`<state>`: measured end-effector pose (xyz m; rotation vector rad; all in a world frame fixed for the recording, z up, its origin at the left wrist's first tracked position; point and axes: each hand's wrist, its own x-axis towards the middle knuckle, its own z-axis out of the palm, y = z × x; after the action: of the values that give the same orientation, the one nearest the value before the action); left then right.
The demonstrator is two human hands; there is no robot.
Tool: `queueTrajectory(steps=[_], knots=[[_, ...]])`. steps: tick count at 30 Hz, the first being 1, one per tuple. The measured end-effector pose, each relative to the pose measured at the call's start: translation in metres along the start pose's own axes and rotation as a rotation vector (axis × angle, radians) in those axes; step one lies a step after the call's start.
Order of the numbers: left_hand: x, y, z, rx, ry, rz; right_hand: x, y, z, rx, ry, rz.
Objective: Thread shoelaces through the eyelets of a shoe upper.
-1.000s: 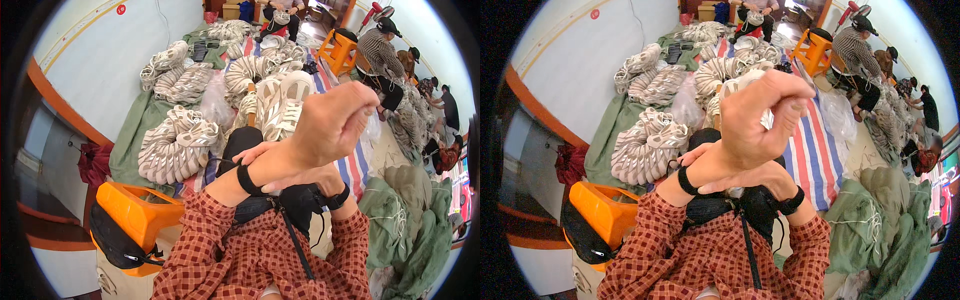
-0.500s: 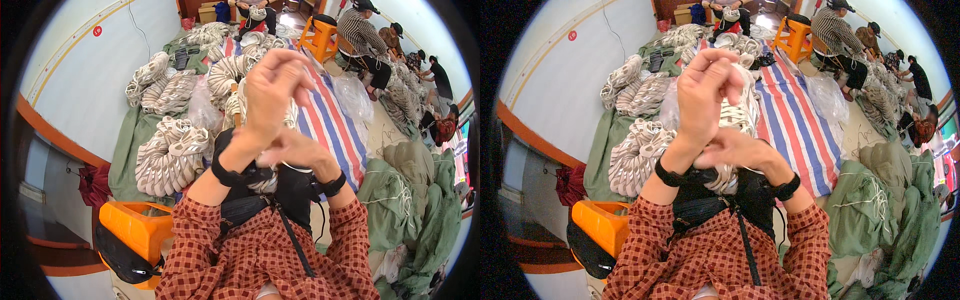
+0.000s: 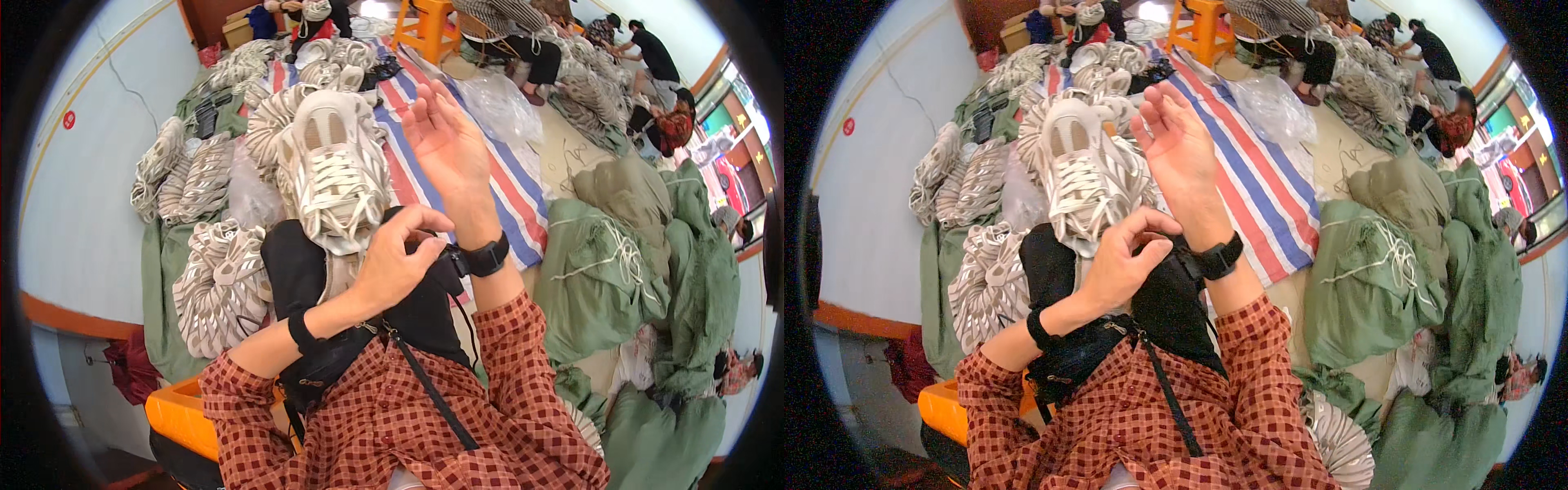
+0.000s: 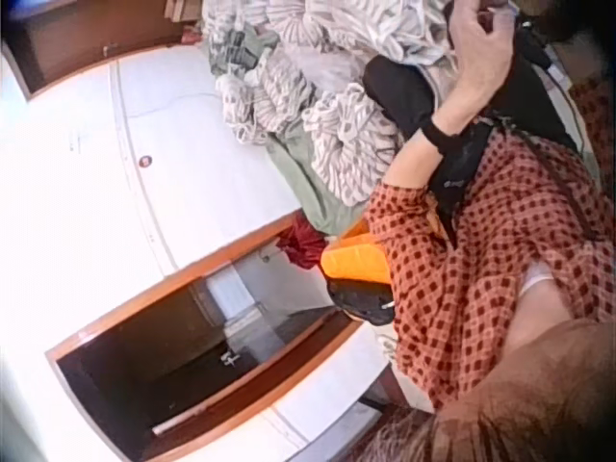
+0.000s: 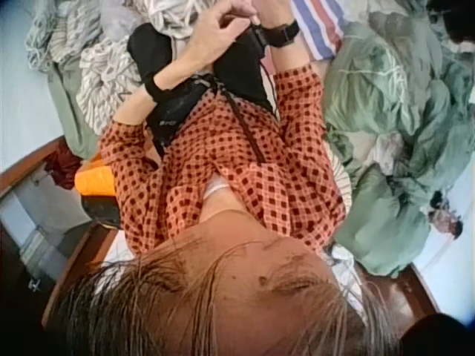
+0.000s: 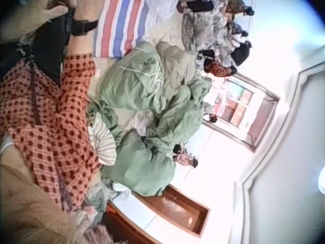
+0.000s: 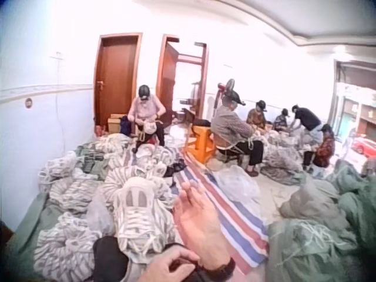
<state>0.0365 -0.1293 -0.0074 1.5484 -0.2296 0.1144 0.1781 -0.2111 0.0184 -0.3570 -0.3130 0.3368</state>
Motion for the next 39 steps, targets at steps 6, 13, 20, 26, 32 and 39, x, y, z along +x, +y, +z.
queueTrajectory(steps=[6, 13, 20, 26, 32, 39], knots=[[-0.004, -0.002, 0.011, 0.337, -0.16, 0.269, -0.003, 0.001, -0.007, -0.251, 0.118, -0.222], [-0.014, -0.013, 0.008, 0.452, -0.332, 0.169, -0.023, 0.017, -0.012, -1.343, 0.015, -0.885], [-0.015, 0.006, -0.103, 0.932, 0.31, 0.483, -0.067, 0.028, -0.019, -1.516, -0.178, -0.358], [-0.021, -0.023, -0.134, 0.859, 0.331, 0.18, -0.073, 0.053, -0.026, -1.872, -0.362, -0.48], [-0.021, -0.028, -0.14, 0.814, 0.366, 0.144, -0.079, 0.056, -0.019, -1.776, -0.337, -0.461], [-0.025, -0.019, -0.132, 0.805, 0.443, 0.176, -0.116, 0.06, -0.026, -1.951, -0.298, -0.141]])
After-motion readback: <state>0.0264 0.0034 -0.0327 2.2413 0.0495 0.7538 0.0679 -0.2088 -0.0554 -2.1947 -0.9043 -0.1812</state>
